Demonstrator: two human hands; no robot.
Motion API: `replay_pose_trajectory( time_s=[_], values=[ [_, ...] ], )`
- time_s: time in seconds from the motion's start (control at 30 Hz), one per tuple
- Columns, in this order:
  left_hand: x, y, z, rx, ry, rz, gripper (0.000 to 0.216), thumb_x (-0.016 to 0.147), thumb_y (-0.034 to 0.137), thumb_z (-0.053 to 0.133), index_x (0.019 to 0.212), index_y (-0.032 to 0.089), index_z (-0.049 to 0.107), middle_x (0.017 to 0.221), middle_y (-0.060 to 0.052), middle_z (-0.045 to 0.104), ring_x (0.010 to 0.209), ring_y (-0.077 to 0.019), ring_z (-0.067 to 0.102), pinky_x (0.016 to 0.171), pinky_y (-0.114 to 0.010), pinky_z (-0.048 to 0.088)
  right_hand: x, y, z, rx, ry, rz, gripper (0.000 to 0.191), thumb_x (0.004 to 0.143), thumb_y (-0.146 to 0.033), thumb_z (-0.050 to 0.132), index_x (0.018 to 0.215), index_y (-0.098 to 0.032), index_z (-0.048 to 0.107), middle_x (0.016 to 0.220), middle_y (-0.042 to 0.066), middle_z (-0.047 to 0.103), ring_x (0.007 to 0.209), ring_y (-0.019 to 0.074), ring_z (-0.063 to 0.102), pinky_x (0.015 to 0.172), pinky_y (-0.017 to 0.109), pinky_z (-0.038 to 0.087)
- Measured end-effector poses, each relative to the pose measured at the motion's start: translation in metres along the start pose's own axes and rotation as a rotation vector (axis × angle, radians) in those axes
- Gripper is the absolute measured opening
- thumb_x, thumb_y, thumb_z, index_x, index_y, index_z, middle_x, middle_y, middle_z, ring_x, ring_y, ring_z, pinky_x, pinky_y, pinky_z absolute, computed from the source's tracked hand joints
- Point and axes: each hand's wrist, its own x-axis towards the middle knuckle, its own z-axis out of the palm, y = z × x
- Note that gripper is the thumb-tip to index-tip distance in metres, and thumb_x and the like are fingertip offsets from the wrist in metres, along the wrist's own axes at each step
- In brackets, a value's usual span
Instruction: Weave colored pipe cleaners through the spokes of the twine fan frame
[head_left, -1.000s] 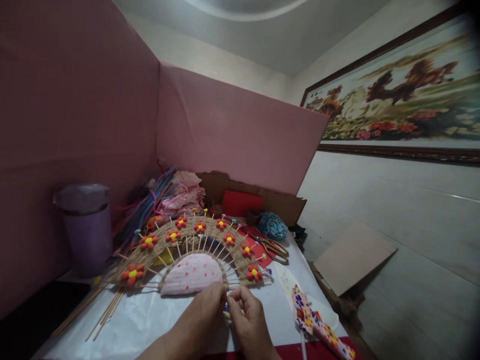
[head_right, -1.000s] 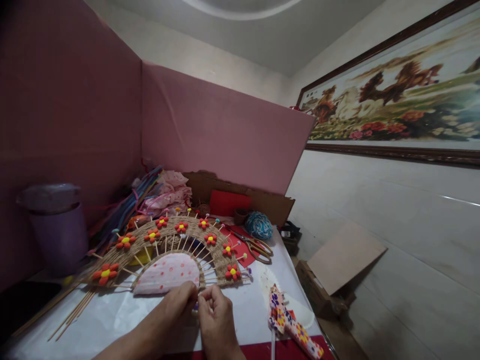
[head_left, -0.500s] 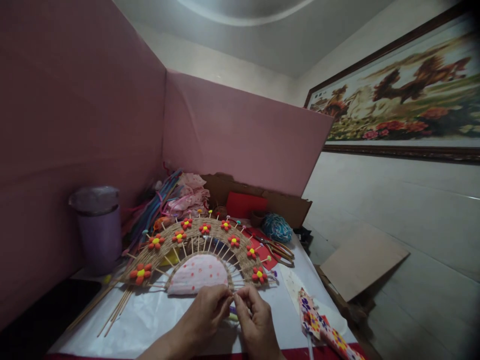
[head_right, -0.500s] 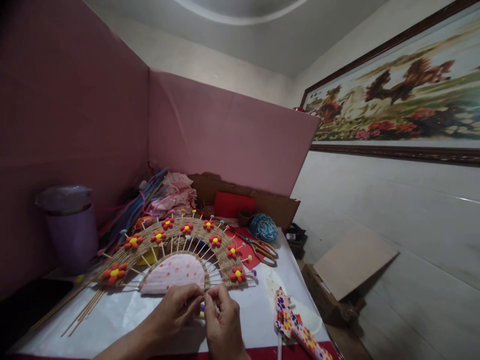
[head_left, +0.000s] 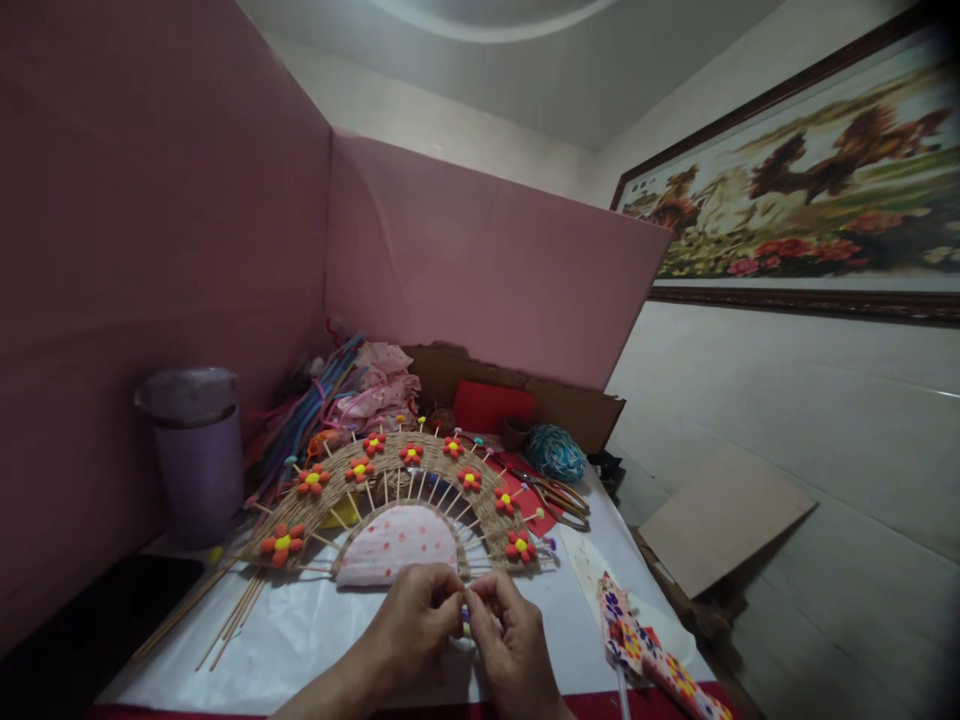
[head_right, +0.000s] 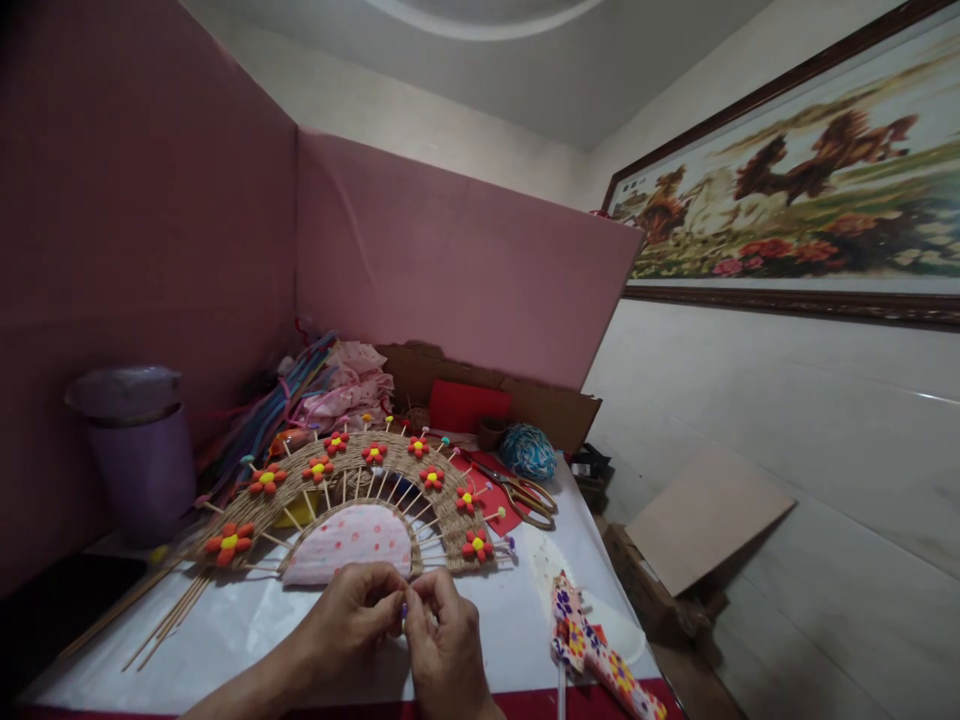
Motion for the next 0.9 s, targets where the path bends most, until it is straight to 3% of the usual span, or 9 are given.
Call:
replay_pose_trajectory(
  time_s=[0.17,0.4,0.9],
  values=[
    [-0.001,0.001,0.000,0.112,0.037,0.057,0.019,0.071,0.021,0.045,0.059,0.012,0.057,0.054,0.000,0.053,0.053,-0.0118,0.045,0.049,-0.021,0.031,0.000,0.002,-0.001,-0.015,-0.016,-0.034,0.021,0.087,-0.031,0.045,0.076,-0.016,0.052,0.063,0.002,0.057,0.059,0.0144,0.056,0.055,0.021,0.041],
    [-0.001,-0.002,-0.005,0.248,0.019,0.176,0.030,0.082,0.027,0.041,0.065,0.013,0.061,0.056,0.000,0.053,0.054,-0.0116,0.045,0.050,-0.021,0.030,0.003,0.003,-0.002,0.017,0.046,0.066,0.025,0.087,-0.037,0.045,0.075,-0.016,0.051,0.063,0.000,0.051,0.059,0.0132,0.050,0.054,0.021,0.040],
    [-0.002,-0.011,-0.002,0.480,0.096,0.347,0.019,0.076,0.012,0.040,0.065,0.014,0.054,0.060,-0.003,0.058,0.056,-0.0126,0.048,0.054,-0.023,0.029,0.002,0.003,0.001,0.019,0.013,0.074,0.027,0.086,-0.039,0.045,0.074,-0.015,0.052,0.063,0.001,0.051,0.059,0.0138,0.049,0.055,0.022,0.040]
  ],
)
